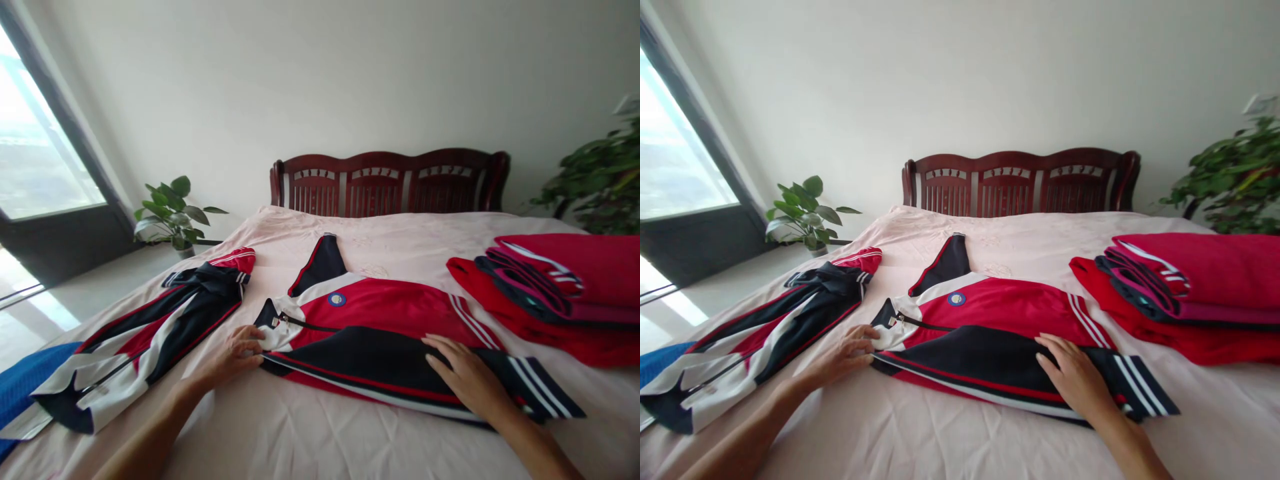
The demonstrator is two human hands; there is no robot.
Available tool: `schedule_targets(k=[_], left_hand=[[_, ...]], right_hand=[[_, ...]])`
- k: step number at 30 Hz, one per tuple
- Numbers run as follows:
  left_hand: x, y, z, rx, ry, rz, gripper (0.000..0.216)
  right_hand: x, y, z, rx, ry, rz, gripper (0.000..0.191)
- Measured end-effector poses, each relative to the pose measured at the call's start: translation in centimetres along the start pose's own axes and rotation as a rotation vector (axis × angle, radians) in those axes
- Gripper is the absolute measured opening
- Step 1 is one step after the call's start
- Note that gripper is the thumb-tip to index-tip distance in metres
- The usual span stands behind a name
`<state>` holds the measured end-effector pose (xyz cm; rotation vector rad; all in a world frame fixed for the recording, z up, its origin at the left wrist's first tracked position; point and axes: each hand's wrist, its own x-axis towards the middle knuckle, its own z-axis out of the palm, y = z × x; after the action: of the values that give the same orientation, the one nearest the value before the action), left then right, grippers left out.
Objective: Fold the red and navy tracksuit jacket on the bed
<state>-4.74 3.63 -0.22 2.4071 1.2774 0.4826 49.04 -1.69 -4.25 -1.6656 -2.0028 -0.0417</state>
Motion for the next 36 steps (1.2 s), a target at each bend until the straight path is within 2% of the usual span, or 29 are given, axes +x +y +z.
schedule_targets(k=[5,9,11,12,15,18,21,24,29,33,36], left_hand=[[-1.0,1.6,-0.3,0.183,0.040,-0.087,0.026],[0.4,5.4,-0.4,0.322,0.198,-0.127,0.022],[2.4,8.6,0.1,0.300,0.283,-0.092,0.022],[3.7,10.5,0.7,0.251,0.277,-0.034,0.024],[8.2,15.7,3.4,0.113,0.173,0.155,0.035],[12.0,18.3,7.1,0.155,0.092,0.245,0.052],[13.9,17.8,10.6,0.215,0.027,0.210,0.060],[13.8,16.0,12.6,0.225,0.006,0.190,0.068],[12.5,14.5,12.8,0.258,0.031,0.159,0.071],[12.1,14.2,12.6,0.283,0.047,0.129,0.072],[12.0,14.0,12.6,0.297,0.062,0.117,0.072]], right_hand=[[-0.3,0.4,0.3,-0.055,0.021,-0.020,0.044],[-0.4,0.3,0.9,-0.121,0.036,-0.028,0.043],[-0.3,-0.1,1.3,-0.175,0.043,-0.006,0.043],[-0.2,-0.4,1.4,-0.208,0.044,0.011,0.043],[0.1,-1.5,1.3,-0.308,0.009,0.034,0.045],[0.3,-1.6,0.0,-0.389,-0.015,0.029,0.050],[-0.5,0.3,-1.6,-0.448,0.010,0.051,0.053],[-2.1,3.9,-2.5,-0.456,-0.005,0.101,0.052],[-3.6,9.1,-2.6,-0.388,-0.097,0.088,0.051],[-4.1,10.9,-2.6,-0.436,-0.150,0.038,0.049],[-4.5,11.9,-2.2,-0.476,-0.125,0.045,0.049]])
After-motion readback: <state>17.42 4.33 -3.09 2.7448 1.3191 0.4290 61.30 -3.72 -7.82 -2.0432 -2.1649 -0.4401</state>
